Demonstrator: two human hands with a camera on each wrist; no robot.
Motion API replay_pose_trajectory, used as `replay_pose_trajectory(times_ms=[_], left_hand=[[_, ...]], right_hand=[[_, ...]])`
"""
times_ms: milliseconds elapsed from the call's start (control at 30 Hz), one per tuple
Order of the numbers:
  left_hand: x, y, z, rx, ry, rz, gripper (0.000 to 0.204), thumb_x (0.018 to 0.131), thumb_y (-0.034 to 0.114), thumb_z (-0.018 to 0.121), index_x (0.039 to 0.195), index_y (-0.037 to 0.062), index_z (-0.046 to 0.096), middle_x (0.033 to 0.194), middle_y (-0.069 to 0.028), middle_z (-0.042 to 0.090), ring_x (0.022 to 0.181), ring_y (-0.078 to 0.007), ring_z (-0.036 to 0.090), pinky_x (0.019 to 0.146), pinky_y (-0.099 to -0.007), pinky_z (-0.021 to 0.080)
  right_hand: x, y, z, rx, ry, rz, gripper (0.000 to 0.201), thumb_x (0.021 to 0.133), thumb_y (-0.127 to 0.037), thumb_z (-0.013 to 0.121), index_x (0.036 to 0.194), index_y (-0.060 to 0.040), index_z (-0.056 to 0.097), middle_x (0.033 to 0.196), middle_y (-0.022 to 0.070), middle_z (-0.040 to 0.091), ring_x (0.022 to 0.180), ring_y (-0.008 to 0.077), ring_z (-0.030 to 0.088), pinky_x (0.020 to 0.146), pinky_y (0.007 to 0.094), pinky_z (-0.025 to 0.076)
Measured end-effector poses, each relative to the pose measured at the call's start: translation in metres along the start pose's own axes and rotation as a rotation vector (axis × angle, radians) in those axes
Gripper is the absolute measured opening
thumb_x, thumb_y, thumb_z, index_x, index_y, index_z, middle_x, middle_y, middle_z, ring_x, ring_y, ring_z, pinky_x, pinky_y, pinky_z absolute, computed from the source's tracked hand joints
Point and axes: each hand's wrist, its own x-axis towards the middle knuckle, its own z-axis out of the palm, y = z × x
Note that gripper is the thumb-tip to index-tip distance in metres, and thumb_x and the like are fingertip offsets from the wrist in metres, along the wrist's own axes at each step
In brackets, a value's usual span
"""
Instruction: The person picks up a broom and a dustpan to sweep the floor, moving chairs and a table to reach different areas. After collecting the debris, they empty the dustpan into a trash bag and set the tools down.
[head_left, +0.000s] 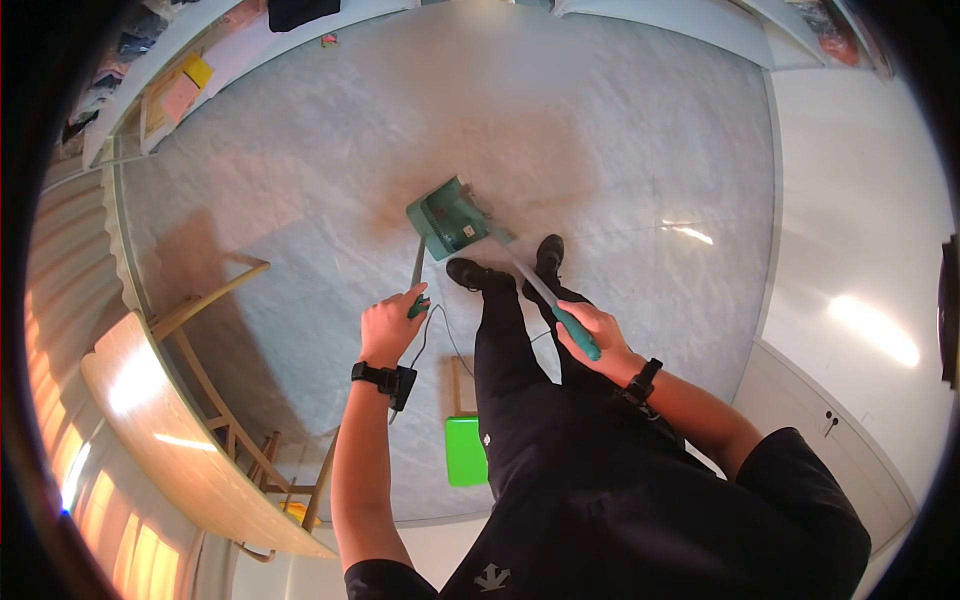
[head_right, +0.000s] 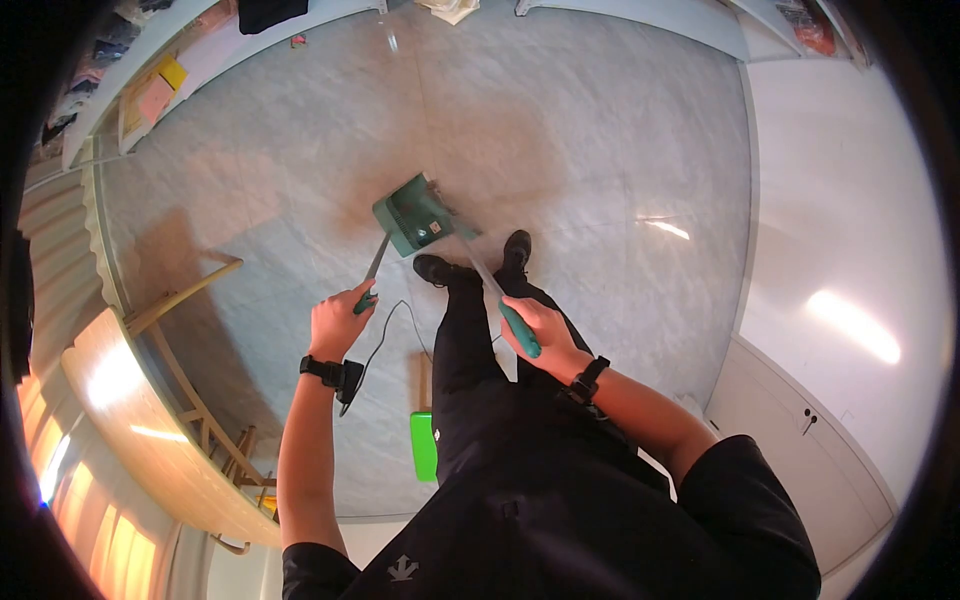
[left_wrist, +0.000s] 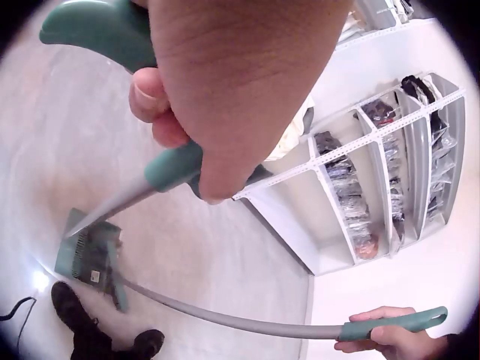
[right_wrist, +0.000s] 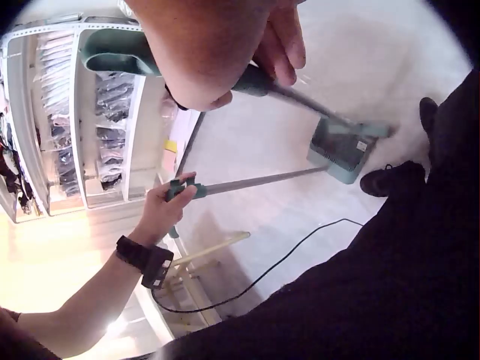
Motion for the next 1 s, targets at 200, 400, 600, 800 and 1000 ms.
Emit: replay_pose_trajectory(times_ms=[200,400,600,800,1000], left_hand=[[-0.016,-0.001,0.006,0.020,0.041,-0.063,0.035,0.080,0.026,0.070,0.114,0.0230,0.065,0.072,-0.0054,0.064,0.064,-0.0280,0.063,0.055,-0.0389,0.048],[-0.040,-0.002,0.017,-0.050,0.211,-0.317,0.033,0.082,0.028,0.069,0.115,0.0221,0.066,0.079,-0.0055,0.068,0.069,-0.0277,0.065,0.058,-0.0373,0.050],[-0.039,0.000,0.016,-0.082,0.225,-0.373,0.032,0.083,0.028,0.069,0.113,0.0208,0.066,0.084,-0.0044,0.070,0.071,-0.0263,0.066,0.060,-0.0361,0.052],[-0.036,-0.002,0.021,-0.076,0.254,-0.364,0.032,0.083,0.028,0.069,0.113,0.0202,0.066,0.084,-0.0036,0.070,0.071,-0.0250,0.067,0.059,-0.0363,0.051],[-0.035,-0.004,0.027,-0.101,0.282,-0.343,0.031,0.083,0.029,0.069,0.113,0.0210,0.066,0.077,-0.0037,0.068,0.067,-0.0265,0.065,0.057,-0.0379,0.050]], right_hand=[[0.014,-0.022,-0.045,0.143,0.058,0.220,0.025,0.089,-0.012,0.064,0.110,0.0021,0.064,0.085,0.0137,0.070,0.076,0.0152,0.066,0.070,0.0282,0.051],[0.035,-0.037,-0.081,0.154,0.190,0.239,0.023,0.089,-0.011,0.062,0.108,0.0029,0.065,0.078,0.0108,0.069,0.068,0.0098,0.062,0.064,0.0264,0.049],[0.080,-0.034,-0.019,-0.036,0.178,-0.107,0.026,0.086,-0.009,0.064,0.110,0.0010,0.064,0.093,0.0145,0.068,0.080,0.0228,0.067,0.070,0.0310,0.051],[0.082,-0.034,0.049,-0.208,-0.090,-0.250,0.033,0.080,-0.014,0.065,0.111,-0.0025,0.060,0.088,0.0135,0.061,0.081,0.0326,0.063,0.068,0.0398,0.051],[0.093,-0.050,0.009,-0.067,-0.307,-0.325,0.031,0.081,-0.011,0.065,0.110,-0.0013,0.061,0.087,0.0138,0.063,0.077,0.0308,0.063,0.066,0.0371,0.051]])
